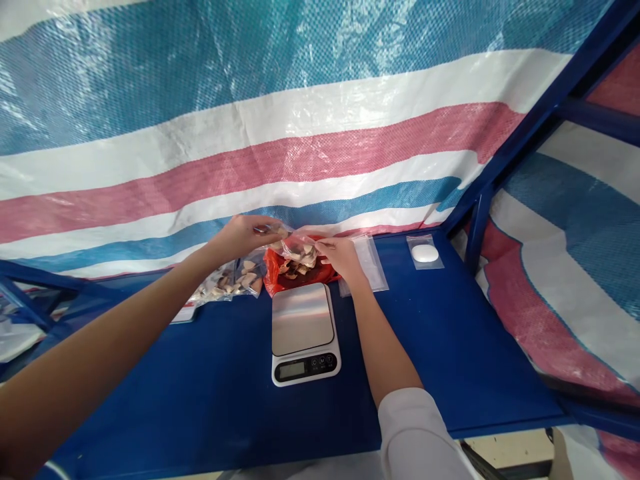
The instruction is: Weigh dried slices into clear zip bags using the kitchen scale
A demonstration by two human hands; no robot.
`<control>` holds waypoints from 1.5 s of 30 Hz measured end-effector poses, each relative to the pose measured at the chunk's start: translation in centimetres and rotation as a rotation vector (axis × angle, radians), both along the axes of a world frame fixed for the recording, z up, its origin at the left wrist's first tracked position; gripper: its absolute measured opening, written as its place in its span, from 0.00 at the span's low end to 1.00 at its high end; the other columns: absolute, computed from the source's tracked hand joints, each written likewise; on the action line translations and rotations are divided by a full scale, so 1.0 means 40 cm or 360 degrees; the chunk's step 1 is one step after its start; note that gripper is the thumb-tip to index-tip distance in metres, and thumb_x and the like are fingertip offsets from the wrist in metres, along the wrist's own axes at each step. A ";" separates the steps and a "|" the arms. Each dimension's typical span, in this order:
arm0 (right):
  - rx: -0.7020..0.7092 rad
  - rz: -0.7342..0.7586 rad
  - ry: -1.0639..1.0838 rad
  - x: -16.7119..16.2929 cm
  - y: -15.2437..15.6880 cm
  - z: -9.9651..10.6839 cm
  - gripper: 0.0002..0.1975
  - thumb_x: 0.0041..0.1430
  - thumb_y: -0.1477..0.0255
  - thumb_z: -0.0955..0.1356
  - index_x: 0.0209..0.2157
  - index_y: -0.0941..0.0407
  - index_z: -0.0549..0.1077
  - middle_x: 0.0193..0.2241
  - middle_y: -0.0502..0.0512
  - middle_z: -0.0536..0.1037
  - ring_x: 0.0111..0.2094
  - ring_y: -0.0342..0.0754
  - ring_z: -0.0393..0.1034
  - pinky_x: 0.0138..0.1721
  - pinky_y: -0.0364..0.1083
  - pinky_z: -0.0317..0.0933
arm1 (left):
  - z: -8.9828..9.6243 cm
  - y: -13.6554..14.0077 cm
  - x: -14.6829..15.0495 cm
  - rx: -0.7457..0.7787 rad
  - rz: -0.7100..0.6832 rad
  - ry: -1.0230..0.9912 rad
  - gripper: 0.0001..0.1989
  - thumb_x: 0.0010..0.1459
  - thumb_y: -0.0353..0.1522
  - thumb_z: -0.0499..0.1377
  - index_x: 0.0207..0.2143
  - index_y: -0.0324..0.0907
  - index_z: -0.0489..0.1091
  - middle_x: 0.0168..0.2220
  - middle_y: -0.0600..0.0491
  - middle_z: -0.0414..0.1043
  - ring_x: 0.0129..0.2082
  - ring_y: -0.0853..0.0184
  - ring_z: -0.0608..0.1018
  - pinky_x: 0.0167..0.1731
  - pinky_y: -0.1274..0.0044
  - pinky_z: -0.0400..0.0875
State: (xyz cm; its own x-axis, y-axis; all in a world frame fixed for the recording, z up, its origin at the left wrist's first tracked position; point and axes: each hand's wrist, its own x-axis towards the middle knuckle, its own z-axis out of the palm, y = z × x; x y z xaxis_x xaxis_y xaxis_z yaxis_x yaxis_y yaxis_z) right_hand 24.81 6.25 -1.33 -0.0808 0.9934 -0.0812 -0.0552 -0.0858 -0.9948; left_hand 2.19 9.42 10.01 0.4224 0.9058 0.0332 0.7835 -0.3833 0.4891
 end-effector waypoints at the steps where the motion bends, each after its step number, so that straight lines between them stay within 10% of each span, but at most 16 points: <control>1: 0.0011 -0.0017 0.0007 -0.004 0.003 -0.006 0.18 0.53 0.55 0.75 0.33 0.56 0.83 0.33 0.56 0.84 0.36 0.52 0.80 0.38 0.50 0.78 | 0.001 -0.001 0.001 0.0012 0.0000 -0.0012 0.18 0.58 0.45 0.62 0.45 0.46 0.81 0.38 0.51 0.82 0.36 0.62 0.80 0.38 0.74 0.72; 13: 0.0037 -0.0083 -0.0040 -0.036 0.013 -0.029 0.12 0.54 0.62 0.73 0.35 0.55 0.84 0.32 0.53 0.84 0.35 0.51 0.80 0.36 0.49 0.79 | 0.012 -0.009 -0.017 0.0069 -0.0056 -0.0010 0.17 0.63 0.45 0.56 0.41 0.49 0.82 0.47 0.53 0.82 0.48 0.56 0.81 0.48 0.72 0.73; 35: 0.0039 -0.0127 -0.0080 -0.029 0.011 -0.023 0.11 0.55 0.62 0.72 0.34 0.55 0.83 0.31 0.55 0.84 0.32 0.50 0.80 0.33 0.47 0.78 | -0.032 -0.031 -0.078 -0.0111 0.0246 -0.0273 0.27 0.50 0.50 0.66 0.46 0.41 0.78 0.45 0.44 0.82 0.41 0.56 0.83 0.42 0.67 0.78; 45: 0.0413 0.0025 -0.0443 -0.058 0.013 -0.020 0.16 0.60 0.57 0.68 0.34 0.52 0.84 0.30 0.52 0.84 0.33 0.50 0.79 0.35 0.46 0.72 | 0.010 -0.032 -0.100 0.0115 0.0248 -0.0155 0.20 0.56 0.48 0.60 0.37 0.43 0.81 0.38 0.48 0.83 0.37 0.59 0.81 0.39 0.73 0.73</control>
State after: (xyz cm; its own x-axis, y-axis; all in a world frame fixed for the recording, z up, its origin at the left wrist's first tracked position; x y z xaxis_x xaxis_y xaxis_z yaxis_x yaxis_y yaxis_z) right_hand 22.50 6.77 -2.13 -0.1064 0.9827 0.1517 0.2193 0.1720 -0.9604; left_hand -1.80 8.14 10.43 0.2691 0.9537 0.1342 0.7865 -0.2980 0.5410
